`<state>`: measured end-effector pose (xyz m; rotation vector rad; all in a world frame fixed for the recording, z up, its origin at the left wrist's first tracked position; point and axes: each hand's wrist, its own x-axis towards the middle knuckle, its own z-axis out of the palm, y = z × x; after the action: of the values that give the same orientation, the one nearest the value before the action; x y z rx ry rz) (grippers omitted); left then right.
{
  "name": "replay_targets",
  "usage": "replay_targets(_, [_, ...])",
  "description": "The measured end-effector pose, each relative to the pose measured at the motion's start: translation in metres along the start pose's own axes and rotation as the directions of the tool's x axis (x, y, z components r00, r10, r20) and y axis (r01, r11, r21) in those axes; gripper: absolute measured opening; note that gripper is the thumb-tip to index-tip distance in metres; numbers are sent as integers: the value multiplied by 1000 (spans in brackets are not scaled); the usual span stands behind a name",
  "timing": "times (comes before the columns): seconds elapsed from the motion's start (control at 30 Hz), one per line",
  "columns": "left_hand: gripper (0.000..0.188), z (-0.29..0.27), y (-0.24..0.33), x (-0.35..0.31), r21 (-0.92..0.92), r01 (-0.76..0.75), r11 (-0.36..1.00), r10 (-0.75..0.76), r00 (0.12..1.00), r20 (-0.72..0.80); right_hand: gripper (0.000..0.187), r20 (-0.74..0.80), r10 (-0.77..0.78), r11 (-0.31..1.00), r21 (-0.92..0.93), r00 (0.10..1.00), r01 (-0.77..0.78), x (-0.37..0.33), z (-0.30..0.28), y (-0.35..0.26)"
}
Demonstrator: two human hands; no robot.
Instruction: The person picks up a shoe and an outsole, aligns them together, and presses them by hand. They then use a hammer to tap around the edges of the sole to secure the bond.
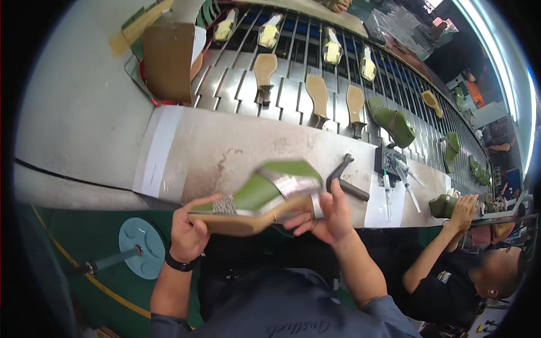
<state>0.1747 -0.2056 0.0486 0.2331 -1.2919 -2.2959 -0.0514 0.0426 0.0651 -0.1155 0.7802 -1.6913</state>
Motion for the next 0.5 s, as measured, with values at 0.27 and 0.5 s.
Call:
replay_targets(0.27, [46, -16, -34, 59, 776, 22, 630, 345, 888, -305, 47, -115, -419, 896, -213, 901, 390, 110, 79, -25])
replay_targets(0.5, [32, 3, -40, 63, 944, -325, -56, 390, 863, 321, 61, 1, -747, 92, -990, 665, 106, 299, 62, -76])
